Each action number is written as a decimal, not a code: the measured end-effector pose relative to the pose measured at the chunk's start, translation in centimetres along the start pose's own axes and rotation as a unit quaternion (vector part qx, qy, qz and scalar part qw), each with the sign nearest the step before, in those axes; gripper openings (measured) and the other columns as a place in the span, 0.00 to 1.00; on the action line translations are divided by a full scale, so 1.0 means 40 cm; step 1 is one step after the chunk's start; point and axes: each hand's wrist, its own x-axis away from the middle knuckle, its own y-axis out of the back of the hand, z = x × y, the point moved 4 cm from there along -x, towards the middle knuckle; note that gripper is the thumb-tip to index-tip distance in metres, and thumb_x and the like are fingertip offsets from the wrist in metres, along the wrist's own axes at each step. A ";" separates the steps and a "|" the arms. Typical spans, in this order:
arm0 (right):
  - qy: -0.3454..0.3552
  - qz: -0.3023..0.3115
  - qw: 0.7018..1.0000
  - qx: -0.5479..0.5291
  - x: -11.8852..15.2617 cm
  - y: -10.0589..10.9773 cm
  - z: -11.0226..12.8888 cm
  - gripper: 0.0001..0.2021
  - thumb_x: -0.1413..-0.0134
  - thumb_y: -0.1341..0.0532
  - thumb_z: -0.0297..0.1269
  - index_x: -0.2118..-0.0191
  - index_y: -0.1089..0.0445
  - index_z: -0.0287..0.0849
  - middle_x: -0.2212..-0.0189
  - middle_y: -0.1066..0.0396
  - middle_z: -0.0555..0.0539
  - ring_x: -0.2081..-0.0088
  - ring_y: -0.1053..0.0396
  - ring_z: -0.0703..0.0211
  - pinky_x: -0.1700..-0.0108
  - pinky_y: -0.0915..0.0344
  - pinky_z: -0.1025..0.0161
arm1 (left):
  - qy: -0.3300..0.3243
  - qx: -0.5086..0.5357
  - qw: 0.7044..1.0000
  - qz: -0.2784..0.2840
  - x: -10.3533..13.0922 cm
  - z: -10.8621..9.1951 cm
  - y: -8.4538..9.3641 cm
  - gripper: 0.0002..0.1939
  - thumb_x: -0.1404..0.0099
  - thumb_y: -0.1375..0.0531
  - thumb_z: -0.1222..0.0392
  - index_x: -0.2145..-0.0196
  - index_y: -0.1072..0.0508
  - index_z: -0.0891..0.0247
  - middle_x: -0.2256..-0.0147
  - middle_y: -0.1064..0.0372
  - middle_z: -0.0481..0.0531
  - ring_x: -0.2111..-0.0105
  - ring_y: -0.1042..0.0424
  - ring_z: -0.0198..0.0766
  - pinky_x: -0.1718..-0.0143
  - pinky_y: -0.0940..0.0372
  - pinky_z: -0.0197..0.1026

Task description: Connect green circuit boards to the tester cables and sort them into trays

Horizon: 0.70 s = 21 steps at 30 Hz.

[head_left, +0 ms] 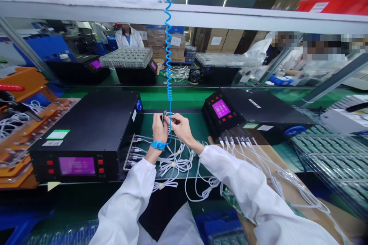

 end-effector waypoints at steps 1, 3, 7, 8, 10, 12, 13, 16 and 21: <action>-0.004 0.002 1.000 -0.001 -0.002 -0.001 -0.001 0.18 0.43 0.34 0.52 0.62 0.18 0.39 0.68 0.27 0.45 0.73 0.38 0.63 0.70 0.39 0.63 | 0.002 -0.001 1.000 -0.001 -0.001 0.001 0.000 0.01 0.29 0.46 0.61 0.61 0.34 0.59 0.61 0.33 0.56 0.60 0.31 0.44 0.58 0.36 0.44; -0.009 0.004 1.000 -0.005 -0.007 -0.002 -0.002 0.18 0.43 0.33 0.51 0.62 0.18 0.39 0.67 0.26 0.45 0.74 0.38 0.64 0.70 0.39 0.63 | 0.007 -0.003 1.000 -0.002 -0.003 0.003 0.000 0.01 0.30 0.46 0.62 0.61 0.35 0.59 0.61 0.32 0.56 0.60 0.31 0.45 0.57 0.36 0.45; -0.022 0.017 0.999 -0.016 -0.017 -0.007 -0.005 0.20 0.45 0.33 0.53 0.63 0.18 0.38 0.68 0.25 0.45 0.74 0.39 0.64 0.71 0.40 0.64 | 0.019 -0.003 1.000 0.001 -0.012 0.004 0.004 0.01 0.30 0.46 0.63 0.61 0.35 0.60 0.60 0.32 0.57 0.59 0.31 0.46 0.56 0.36 0.46; -0.027 0.022 0.999 -0.019 -0.019 -0.008 -0.006 0.20 0.46 0.33 0.53 0.63 0.18 0.38 0.68 0.25 0.45 0.74 0.39 0.65 0.72 0.41 0.64 | 0.024 -0.002 1.000 0.003 -0.014 0.003 0.005 0.01 0.30 0.46 0.64 0.61 0.36 0.60 0.60 0.32 0.57 0.59 0.31 0.46 0.55 0.36 0.46; -0.032 0.025 0.999 -0.022 -0.020 -0.008 -0.006 0.20 0.46 0.32 0.52 0.63 0.18 0.37 0.68 0.25 0.46 0.74 0.39 0.65 0.72 0.41 0.65 | 0.034 0.003 0.999 0.009 -0.016 -0.001 0.006 0.03 0.31 0.45 0.66 0.62 0.36 0.59 0.61 0.33 0.57 0.59 0.31 0.46 0.55 0.36 0.46; -0.025 0.021 0.999 -0.021 -0.019 -0.006 -0.005 0.19 0.46 0.32 0.51 0.63 0.18 0.37 0.68 0.25 0.46 0.74 0.38 0.65 0.71 0.40 0.65 | 0.046 0.012 0.999 0.015 -0.017 -0.007 0.006 0.04 0.32 0.45 0.67 0.63 0.35 0.59 0.61 0.33 0.56 0.59 0.32 0.45 0.55 0.36 0.45; -0.020 0.018 0.999 -0.019 -0.018 -0.005 -0.004 0.19 0.45 0.33 0.51 0.63 0.18 0.37 0.69 0.26 0.46 0.74 0.38 0.65 0.71 0.40 0.65 | 0.054 0.017 0.998 0.019 -0.017 -0.010 0.006 0.05 0.32 0.45 0.68 0.63 0.35 0.59 0.61 0.34 0.56 0.59 0.32 0.45 0.55 0.37 0.45; -0.006 0.015 1.000 -0.008 -0.016 -0.005 -0.004 0.18 0.44 0.33 0.51 0.64 0.18 0.38 0.69 0.27 0.47 0.73 0.36 0.64 0.70 0.38 0.65 | 0.086 0.041 0.995 0.027 -0.018 -0.019 0.004 0.07 0.34 0.44 0.71 0.65 0.34 0.59 0.62 0.35 0.54 0.60 0.32 0.44 0.55 0.37 0.44; -0.062 0.020 0.997 -0.039 -0.024 -0.010 -0.027 0.21 0.47 0.33 0.54 0.64 0.20 0.37 0.66 0.23 0.44 0.73 0.33 0.63 0.69 0.35 0.65 | 0.160 0.107 0.981 0.023 -0.028 -0.022 0.002 0.08 0.36 0.41 0.73 0.65 0.31 0.60 0.60 0.34 0.54 0.57 0.32 0.43 0.49 0.38 0.43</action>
